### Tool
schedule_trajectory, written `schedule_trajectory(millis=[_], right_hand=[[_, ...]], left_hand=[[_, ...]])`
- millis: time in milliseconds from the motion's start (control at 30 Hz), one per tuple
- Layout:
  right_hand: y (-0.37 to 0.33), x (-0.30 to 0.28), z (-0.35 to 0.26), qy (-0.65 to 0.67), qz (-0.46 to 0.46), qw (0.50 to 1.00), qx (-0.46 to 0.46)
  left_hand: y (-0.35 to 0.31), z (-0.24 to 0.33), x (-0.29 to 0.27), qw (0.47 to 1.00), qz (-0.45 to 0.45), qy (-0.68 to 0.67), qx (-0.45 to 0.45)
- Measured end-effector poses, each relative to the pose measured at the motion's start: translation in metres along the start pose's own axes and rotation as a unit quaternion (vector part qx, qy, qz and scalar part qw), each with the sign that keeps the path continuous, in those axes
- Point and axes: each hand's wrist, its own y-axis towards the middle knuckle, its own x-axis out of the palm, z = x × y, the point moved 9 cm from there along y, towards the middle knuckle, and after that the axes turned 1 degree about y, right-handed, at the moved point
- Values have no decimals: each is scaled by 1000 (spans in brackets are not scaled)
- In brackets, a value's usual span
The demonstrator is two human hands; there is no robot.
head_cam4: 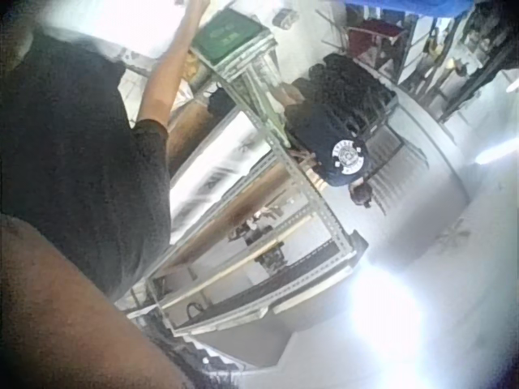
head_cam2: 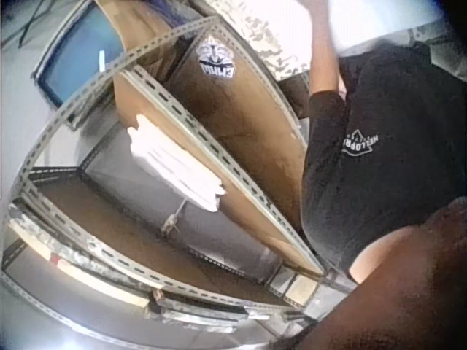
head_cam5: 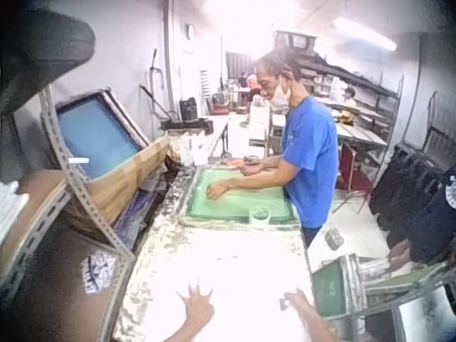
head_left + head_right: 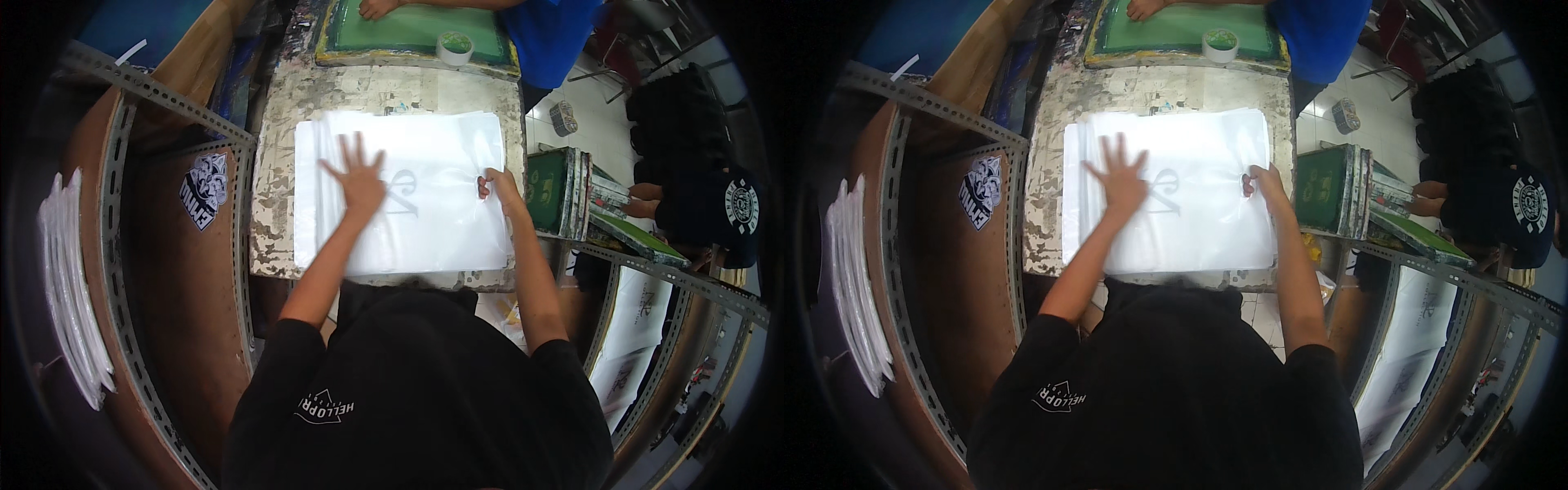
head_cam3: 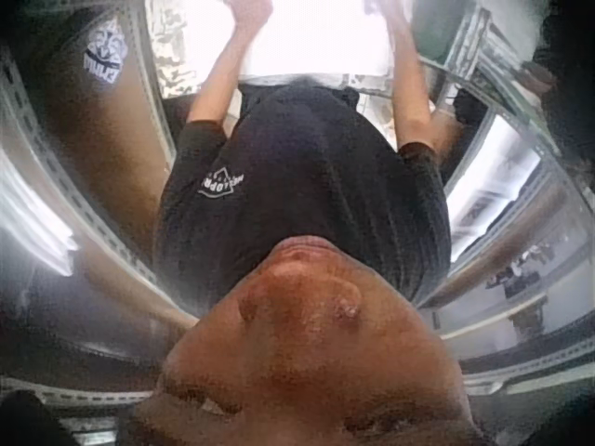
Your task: The person folds a stack of white printed sheets, places them into a clear plastic bag, and seals the bag. The person repeats this process with another stack of sheets.
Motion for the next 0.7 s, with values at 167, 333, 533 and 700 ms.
schedule_trajectory(millis=[167,333,533,700], right_hand=[[-5,11,-5,-35,5,999,-11],[6,5,2,-37,2,999,-19],[-20,18,-22,-160,76,984,-1],[-11,-16,-18,-250,113,960,-47]], left_hand=[[-43,-215,40,883,105,-371,-266],[-41,-237,90,870,-42,-393,-297],[-18,-227,83,887,-82,-384,-245],[-12,-197,62,800,-73,-545,-239]])
